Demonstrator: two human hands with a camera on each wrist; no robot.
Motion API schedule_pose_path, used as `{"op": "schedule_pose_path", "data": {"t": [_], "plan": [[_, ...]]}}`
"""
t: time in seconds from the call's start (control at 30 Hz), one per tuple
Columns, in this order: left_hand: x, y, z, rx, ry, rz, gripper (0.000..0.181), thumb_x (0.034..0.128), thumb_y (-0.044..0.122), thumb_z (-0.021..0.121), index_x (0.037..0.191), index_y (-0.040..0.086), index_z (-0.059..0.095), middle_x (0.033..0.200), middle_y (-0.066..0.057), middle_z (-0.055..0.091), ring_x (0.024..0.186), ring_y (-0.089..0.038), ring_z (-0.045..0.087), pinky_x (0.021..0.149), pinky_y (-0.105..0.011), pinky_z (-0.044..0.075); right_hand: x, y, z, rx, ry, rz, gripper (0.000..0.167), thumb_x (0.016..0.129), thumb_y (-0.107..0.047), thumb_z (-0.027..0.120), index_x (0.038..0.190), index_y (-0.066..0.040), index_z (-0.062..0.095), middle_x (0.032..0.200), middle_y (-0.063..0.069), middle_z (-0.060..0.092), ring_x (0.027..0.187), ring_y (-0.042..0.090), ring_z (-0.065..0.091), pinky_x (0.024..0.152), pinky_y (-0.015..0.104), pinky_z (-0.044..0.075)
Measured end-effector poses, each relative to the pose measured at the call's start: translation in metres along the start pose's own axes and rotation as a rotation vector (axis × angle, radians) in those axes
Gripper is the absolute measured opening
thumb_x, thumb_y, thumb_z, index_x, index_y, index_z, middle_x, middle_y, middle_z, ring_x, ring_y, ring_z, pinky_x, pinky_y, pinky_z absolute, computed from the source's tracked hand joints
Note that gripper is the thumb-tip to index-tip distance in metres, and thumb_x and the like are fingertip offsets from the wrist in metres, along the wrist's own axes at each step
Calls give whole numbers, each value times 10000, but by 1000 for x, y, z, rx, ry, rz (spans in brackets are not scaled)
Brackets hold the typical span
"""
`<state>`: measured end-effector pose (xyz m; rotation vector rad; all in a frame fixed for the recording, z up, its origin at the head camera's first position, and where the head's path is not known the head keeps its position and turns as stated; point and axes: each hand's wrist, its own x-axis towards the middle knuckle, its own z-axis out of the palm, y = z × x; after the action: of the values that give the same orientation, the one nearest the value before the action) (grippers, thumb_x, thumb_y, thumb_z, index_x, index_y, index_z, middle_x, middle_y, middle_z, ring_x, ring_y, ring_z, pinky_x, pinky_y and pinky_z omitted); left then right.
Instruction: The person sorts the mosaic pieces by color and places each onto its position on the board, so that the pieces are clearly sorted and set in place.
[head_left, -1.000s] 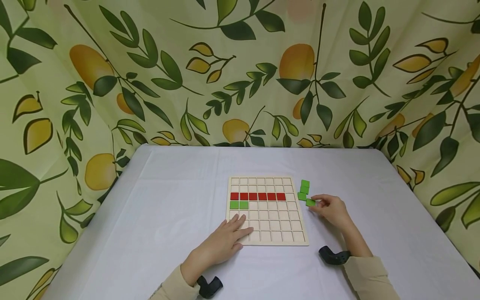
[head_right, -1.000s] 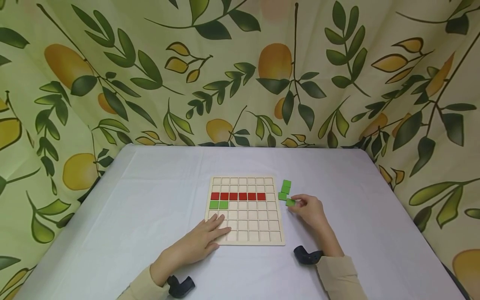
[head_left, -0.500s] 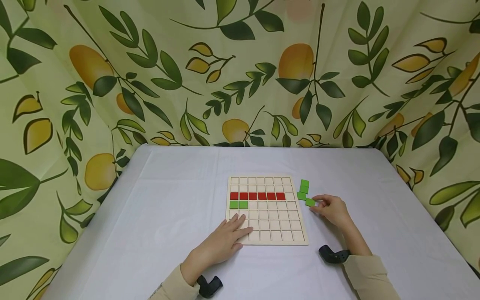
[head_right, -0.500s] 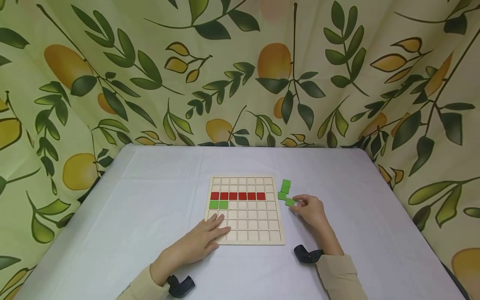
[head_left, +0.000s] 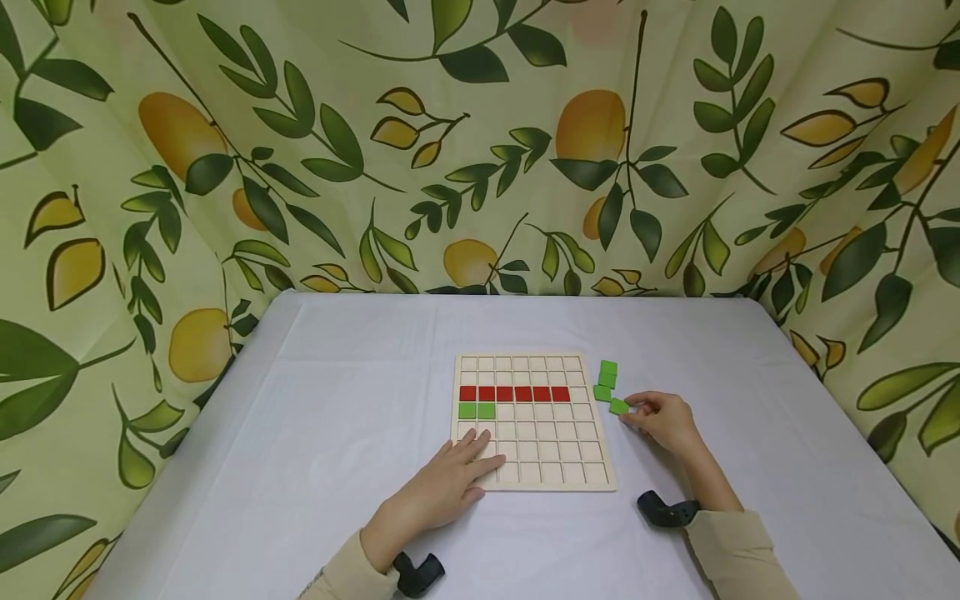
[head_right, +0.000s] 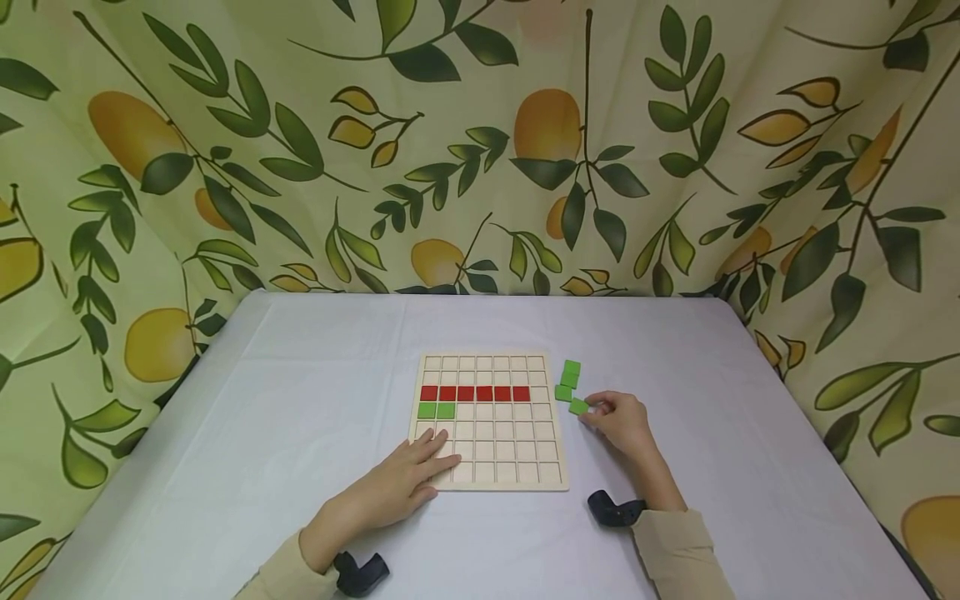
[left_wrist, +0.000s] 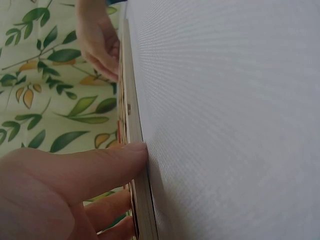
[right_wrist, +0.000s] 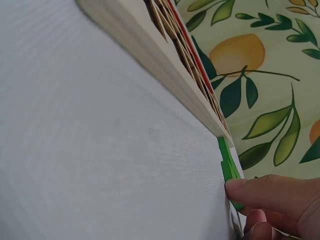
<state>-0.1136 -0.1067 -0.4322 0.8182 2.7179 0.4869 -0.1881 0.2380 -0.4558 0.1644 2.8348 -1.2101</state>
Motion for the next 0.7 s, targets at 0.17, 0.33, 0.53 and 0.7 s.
{"op": "schedule_pose_path", "data": {"t": [0.17,0.33,0.53,0.7], "plan": [[0,0,0,-5,1,0,471,951,192,576,1413,235,497,1588,-97,325,1496,-302,269,1179,-551,297,-1,0,0,4,-1,13,322,821,-64,713,1092,99,650,633,-17,508,541,86,439,472,200,357],[0,0,0,-1,3,4,474,951,197,575,1416,239,493,1589,-97,323,1494,-305,274,1179,-547,297,-1,0,0,8,-2,15,327,823,-67,713,1098,97,645,635,-18,512,540,84,444,472,201,365],[0,0,0,5,5,3,471,952,199,573,1414,238,495,1587,-100,324,1491,-310,280,1180,-544,297,-1,-1,-1,17,6,12,328,827,-66,706,1103,99,641,636,-21,506,539,79,443,470,200,366],[0,1,0,0,-1,-2,473,950,194,576,1414,236,496,1586,-100,327,1491,-310,279,1178,-548,299,-1,-3,-1,27,2,11,329,831,-66,698,1107,103,636,642,-19,505,543,79,439,472,201,364]]}}
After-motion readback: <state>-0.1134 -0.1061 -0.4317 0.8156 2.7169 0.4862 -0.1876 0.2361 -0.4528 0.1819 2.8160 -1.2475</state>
